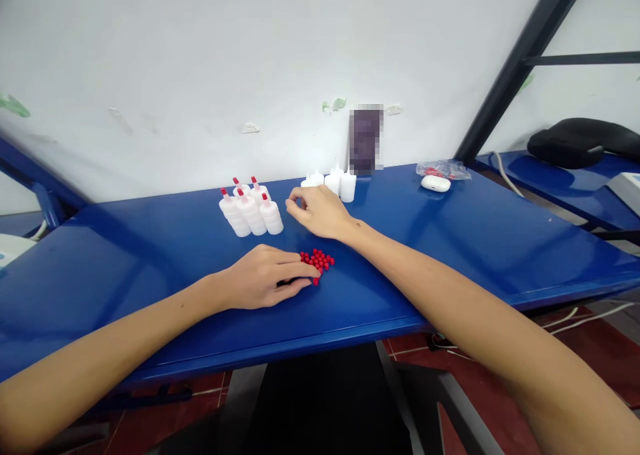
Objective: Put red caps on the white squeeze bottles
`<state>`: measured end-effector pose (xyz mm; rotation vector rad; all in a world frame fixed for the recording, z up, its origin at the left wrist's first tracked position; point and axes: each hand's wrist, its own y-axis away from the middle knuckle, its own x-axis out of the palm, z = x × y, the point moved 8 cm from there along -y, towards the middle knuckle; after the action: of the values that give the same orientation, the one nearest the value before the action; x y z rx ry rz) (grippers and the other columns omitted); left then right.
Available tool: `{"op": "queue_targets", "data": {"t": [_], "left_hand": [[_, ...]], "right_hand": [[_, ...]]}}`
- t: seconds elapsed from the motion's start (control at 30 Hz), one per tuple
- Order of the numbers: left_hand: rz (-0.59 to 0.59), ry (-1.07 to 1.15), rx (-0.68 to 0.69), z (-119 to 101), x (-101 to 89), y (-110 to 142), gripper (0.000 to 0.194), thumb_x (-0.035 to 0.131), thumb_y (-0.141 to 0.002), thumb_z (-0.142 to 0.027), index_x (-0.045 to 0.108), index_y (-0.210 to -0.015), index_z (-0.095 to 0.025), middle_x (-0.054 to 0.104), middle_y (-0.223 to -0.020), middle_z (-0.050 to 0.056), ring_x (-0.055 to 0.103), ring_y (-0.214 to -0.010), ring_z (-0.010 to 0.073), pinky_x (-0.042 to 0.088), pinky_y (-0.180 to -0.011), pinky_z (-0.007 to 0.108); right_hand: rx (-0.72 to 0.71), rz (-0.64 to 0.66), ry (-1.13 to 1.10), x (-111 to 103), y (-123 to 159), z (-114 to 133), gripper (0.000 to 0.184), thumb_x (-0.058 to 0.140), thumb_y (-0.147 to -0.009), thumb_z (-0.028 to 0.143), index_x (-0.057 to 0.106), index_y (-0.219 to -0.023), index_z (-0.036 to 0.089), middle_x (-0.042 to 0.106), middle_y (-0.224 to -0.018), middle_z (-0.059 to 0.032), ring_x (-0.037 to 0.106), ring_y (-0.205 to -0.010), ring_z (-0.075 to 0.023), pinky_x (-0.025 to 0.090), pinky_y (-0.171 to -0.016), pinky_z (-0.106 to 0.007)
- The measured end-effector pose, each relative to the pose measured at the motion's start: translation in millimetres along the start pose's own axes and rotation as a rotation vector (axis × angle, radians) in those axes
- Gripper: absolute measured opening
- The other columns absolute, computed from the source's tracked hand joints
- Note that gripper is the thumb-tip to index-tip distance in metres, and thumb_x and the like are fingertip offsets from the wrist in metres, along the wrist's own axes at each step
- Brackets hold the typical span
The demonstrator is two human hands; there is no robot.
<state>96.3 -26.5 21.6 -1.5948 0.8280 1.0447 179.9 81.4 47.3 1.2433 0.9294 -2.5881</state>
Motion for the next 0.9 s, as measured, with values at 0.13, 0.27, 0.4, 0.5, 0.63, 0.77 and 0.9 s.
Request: {"op": "queue_targets", "data": {"t": [0.13, 0.27, 0.4, 0.5, 0.63, 0.77, 0.9], "left_hand": [[0.027, -0.020, 0.034, -1, 0.7, 1, 0.028, 0.046, -0.101, -0.026, 0.067, -0.117, -0.020, 0.073, -0.095, 0.003, 0.066, -0.076, 0.0130, 0.045, -0.064, 0.025], [0.020, -0.044, 0.068, -3, -1.6, 1, 0.029, 0.045, -0.102, -0.026, 0.068, -0.119, -0.019, 0.071, -0.091, 0.003, 0.065, -0.073, 0.0130, 0.042, -0.061, 0.025], [0.041, -0.048, 0.059, -2, -0.6, 1, 0.030, 0.045, -0.101, -0.024, 0.067, -0.121, -0.020, 0.070, -0.089, 0.004, 0.063, -0.071, 0.0126, 0.041, -0.060, 0.024], [0.064, -0.049, 0.056, -1, 0.8, 2, 0.028, 0.047, -0.100, -0.023, 0.068, -0.119, -0.022, 0.071, -0.093, 0.004, 0.062, -0.069, 0.0119, 0.041, -0.061, 0.024], [0.062, -0.042, 0.064, -2, 1.2, 2, 0.028, 0.046, -0.101, -0.023, 0.069, -0.116, -0.020, 0.072, -0.093, 0.004, 0.063, -0.071, 0.0123, 0.042, -0.062, 0.025], [-0.023, 0.132, 0.022, -1, -2.5, 1, 0.025, 0.048, -0.101, -0.028, 0.070, -0.109, -0.018, 0.073, -0.087, 0.004, 0.063, -0.070, 0.0117, 0.046, -0.067, 0.024], [-0.349, 0.401, -0.255, 28, -21.0, 8, 0.015, 0.058, -0.096, -0.030, 0.066, -0.102, -0.019, 0.052, -0.054, -0.007, 0.043, -0.047, 0.0065, 0.036, -0.052, 0.020]], "right_hand": [[0.114, -0.006, -0.001, -1, 3, -19, 0.019, 0.066, -0.078, 0.035, 0.069, -0.074, 0.017, 0.060, -0.059, -0.0001, 0.050, -0.056, -0.0127, 0.033, -0.057, -0.027], [0.158, -0.036, -0.026, -3, 5, -24, 0.016, 0.054, -0.082, 0.028, 0.065, -0.077, 0.018, 0.060, -0.062, -0.0011, 0.052, -0.060, -0.0160, 0.036, -0.061, -0.029], [0.083, 0.047, -0.068, 5, 6, -23, 0.023, 0.040, -0.087, 0.017, 0.059, -0.099, 0.019, 0.060, -0.068, -0.0005, 0.053, -0.065, -0.0179, 0.039, -0.065, -0.030], [-0.041, 0.098, -0.099, 11, 6, -16, 0.026, 0.044, -0.084, 0.014, 0.057, -0.107, 0.016, 0.063, -0.079, -0.0028, 0.057, -0.072, -0.0181, 0.043, -0.070, -0.031], [-0.090, 0.055, -0.052, 9, 5, -10, 0.017, 0.063, -0.080, 0.020, 0.067, -0.096, 0.015, 0.067, -0.100, -0.0095, 0.062, -0.090, -0.0217, 0.047, -0.084, -0.036], [-0.145, 0.065, -0.050, 5, 4, -1, 0.014, 0.061, -0.088, 0.024, 0.072, -0.084, 0.018, 0.072, -0.099, -0.0087, 0.064, -0.092, -0.0222, 0.047, -0.088, -0.038], [-0.200, -0.089, -0.091, -16, 8, 8, 0.021, 0.054, -0.096, 0.031, 0.069, -0.091, 0.018, 0.072, -0.093, -0.0071, 0.062, -0.092, -0.0214, 0.046, -0.086, -0.036]]}}
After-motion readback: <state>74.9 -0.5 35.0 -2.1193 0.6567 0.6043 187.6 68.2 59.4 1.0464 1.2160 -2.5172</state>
